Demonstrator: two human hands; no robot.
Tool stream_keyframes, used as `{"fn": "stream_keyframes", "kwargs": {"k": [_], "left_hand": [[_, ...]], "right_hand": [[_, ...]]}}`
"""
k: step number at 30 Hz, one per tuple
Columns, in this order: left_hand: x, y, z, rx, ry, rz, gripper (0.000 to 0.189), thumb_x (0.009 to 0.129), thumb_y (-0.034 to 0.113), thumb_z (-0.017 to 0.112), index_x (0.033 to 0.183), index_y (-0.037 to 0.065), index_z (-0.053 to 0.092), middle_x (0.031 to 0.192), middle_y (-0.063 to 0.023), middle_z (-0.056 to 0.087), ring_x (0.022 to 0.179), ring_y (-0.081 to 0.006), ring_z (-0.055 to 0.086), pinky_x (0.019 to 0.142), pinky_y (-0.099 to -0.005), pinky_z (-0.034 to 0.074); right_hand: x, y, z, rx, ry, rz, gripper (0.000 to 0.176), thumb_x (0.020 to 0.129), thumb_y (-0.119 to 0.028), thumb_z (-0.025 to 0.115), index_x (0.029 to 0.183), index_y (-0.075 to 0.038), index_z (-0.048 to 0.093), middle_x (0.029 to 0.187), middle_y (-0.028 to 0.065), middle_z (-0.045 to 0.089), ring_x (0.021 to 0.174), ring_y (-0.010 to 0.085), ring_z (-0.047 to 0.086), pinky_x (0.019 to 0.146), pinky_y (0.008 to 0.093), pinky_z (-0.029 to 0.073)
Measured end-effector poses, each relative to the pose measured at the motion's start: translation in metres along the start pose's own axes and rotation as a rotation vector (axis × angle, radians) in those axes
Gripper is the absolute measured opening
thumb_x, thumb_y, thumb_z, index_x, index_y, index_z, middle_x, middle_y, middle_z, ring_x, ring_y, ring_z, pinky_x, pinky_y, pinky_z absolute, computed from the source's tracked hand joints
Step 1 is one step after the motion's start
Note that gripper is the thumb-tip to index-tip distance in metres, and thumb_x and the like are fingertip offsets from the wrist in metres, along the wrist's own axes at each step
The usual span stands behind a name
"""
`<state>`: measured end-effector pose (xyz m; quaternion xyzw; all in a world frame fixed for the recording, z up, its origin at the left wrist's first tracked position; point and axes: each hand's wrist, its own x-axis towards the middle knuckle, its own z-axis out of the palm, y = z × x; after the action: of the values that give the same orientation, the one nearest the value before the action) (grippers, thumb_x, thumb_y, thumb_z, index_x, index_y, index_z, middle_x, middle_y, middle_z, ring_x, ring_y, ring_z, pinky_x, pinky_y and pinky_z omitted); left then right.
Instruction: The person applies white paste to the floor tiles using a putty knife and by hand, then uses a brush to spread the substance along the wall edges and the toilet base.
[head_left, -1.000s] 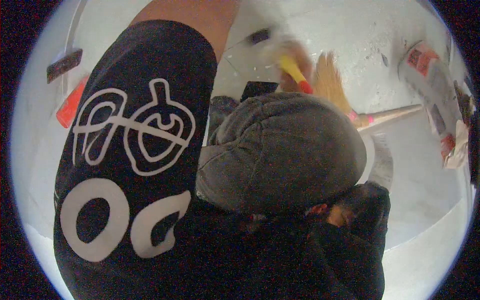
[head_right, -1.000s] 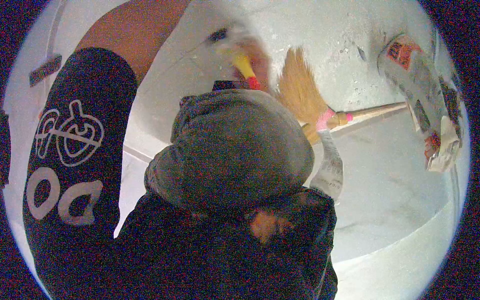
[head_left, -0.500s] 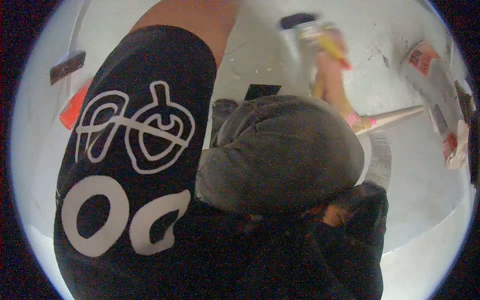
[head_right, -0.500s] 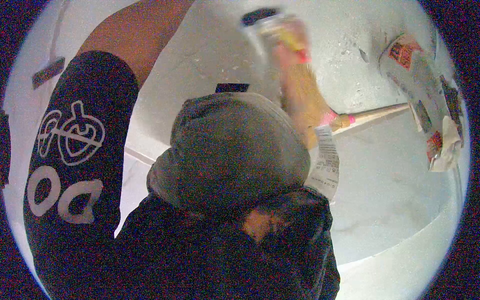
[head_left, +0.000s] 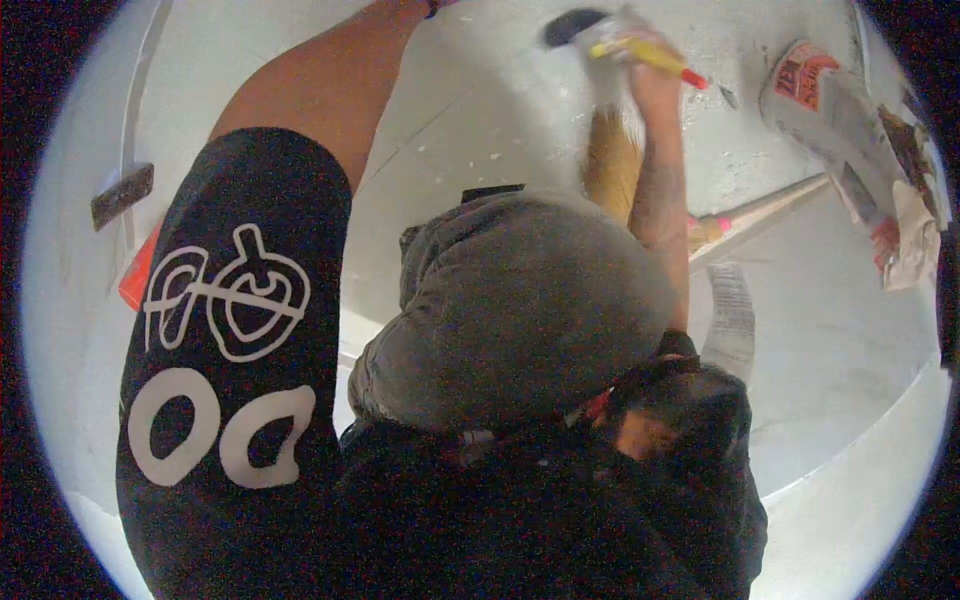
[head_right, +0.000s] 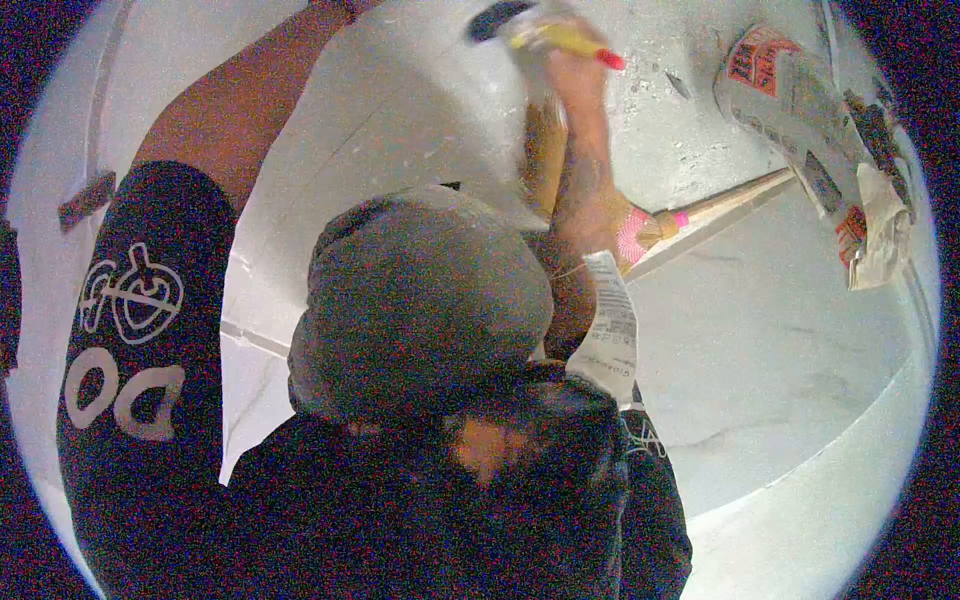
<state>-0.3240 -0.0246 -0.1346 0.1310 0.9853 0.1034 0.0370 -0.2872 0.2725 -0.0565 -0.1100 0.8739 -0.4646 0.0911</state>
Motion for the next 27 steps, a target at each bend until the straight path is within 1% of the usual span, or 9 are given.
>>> {"fn": "stream_keyframes", "kwargs": {"k": [4,6,7,11,12,13,17,19,27], "left_hand": [[0.002,0.0,0.005,-0.128,0.006,-0.036,0.051,0.076,0.03,0.052,0.119,0.004,0.046,0.115,-0.0157,0.056,0.106,-0.0278,0.054,0.092,-0.0375,0.041],[0.001,0.003,-0.005,-0.109,0.011,-0.071,0.05,0.076,0.03,0.053,0.118,0.003,0.047,0.112,-0.0159,0.057,0.103,-0.0283,0.055,0.09,-0.0387,0.042],[0.0,0.006,-0.01,-0.091,0.01,-0.106,0.049,0.075,0.03,0.053,0.116,0.003,0.047,0.11,-0.016,0.057,0.101,-0.0287,0.056,0.087,-0.0399,0.043],[0.004,0.002,-0.009,-0.169,-0.111,-0.095,0.049,0.074,0.03,0.055,0.115,0.003,0.047,0.106,-0.0157,0.059,0.097,-0.0294,0.057,0.084,-0.042,0.045],[0.002,0.002,-0.002,-0.115,-0.028,-0.072,0.048,0.074,0.03,0.055,0.113,0.003,0.048,0.104,-0.0155,0.059,0.095,-0.0299,0.058,0.082,-0.0421,0.045],[0.0,0.002,0.003,-0.059,0.051,-0.048,0.046,0.074,0.03,0.055,0.111,0.003,0.049,0.101,-0.0153,0.06,0.093,-0.0303,0.058,0.081,-0.0421,0.046],[0.002,0.001,0.012,-0.095,0.084,-0.073,0.043,0.075,0.031,0.055,0.108,0.004,0.051,0.097,-0.0148,0.061,0.091,-0.0306,0.058,0.081,-0.0422,0.046],[0.003,-0.005,0.022,-0.108,0.099,0.041,0.041,0.076,0.032,0.054,0.107,0.006,0.052,0.097,-0.0144,0.061,0.092,-0.0299,0.058,0.08,-0.0443,0.045],[0.001,-0.003,0.039,0.026,-0.023,-0.044,0.041,0.078,0.036,0.051,0.107,0.007,0.053,0.099,-0.0144,0.061,0.091,-0.0327,0.057,0.079,-0.0474,0.043]], "right_hand": [[0.003,-0.031,-0.012,-0.557,0.27,-0.069,0.014,0.078,-0.015,0.056,0.085,-0.004,0.06,0.075,0.0075,0.062,0.071,0.0217,0.061,0.063,0.0375,0.049],[-0.024,-0.047,0.034,-0.014,0.103,0.027,0.018,0.071,-0.013,0.06,0.087,-0.006,0.063,0.08,0.0115,0.064,0.07,0.0264,0.062,0.061,0.0354,0.048],[-0.032,-0.046,0.049,-0.321,-0.086,-0.337,0.022,0.07,-0.01,0.062,0.091,-0.007,0.063,0.087,0.012,0.064,0.081,0.0272,0.061,0.072,0.0331,0.049],[-0.031,-0.011,0.068,0.016,-0.304,-0.356,0.028,0.067,-0.001,0.058,0.094,-0.006,0.063,0.094,0.0121,0.063,0.092,0.0284,0.058,0.084,0.0333,0.046],[-0.017,-0.011,0.052,0.293,-0.161,0.043,0.021,0.073,-0.001,0.056,0.092,-0.005,0.064,0.092,0.014,0.064,0.092,0.028,0.06,0.084,0.0363,0.046],[0.001,-0.011,0.023,-0.195,-0.188,-0.028,0.017,0.075,-0.003,0.055,0.09,-0.002,0.064,0.091,0.0123,0.065,0.087,0.0246,0.061,0.081,0.035,0.047],[0.025,0.029,-0.034,-0.005,0.224,-0.101,0.014,0.074,-0.002,0.055,0.086,-0.001,0.064,0.085,0.011,0.065,0.08,0.0231,0.062,0.073,0.0344,0.049],[0.022,0.033,-0.038,-0.478,0.434,-0.063,0.016,0.072,-0.001,0.056,0.086,-0.002,0.063,0.08,0.0107,0.064,0.077,0.0237,0.062,0.07,0.0332,0.049],[-0.036,-0.078,0.054,0.218,-0.363,-0.178,0.035,0.066,-0.001,0.062,0.098,-0.012,0.063,0.105,0.0108,0.061,0.099,0.0263,0.058,0.086,0.0356,0.045]]}}
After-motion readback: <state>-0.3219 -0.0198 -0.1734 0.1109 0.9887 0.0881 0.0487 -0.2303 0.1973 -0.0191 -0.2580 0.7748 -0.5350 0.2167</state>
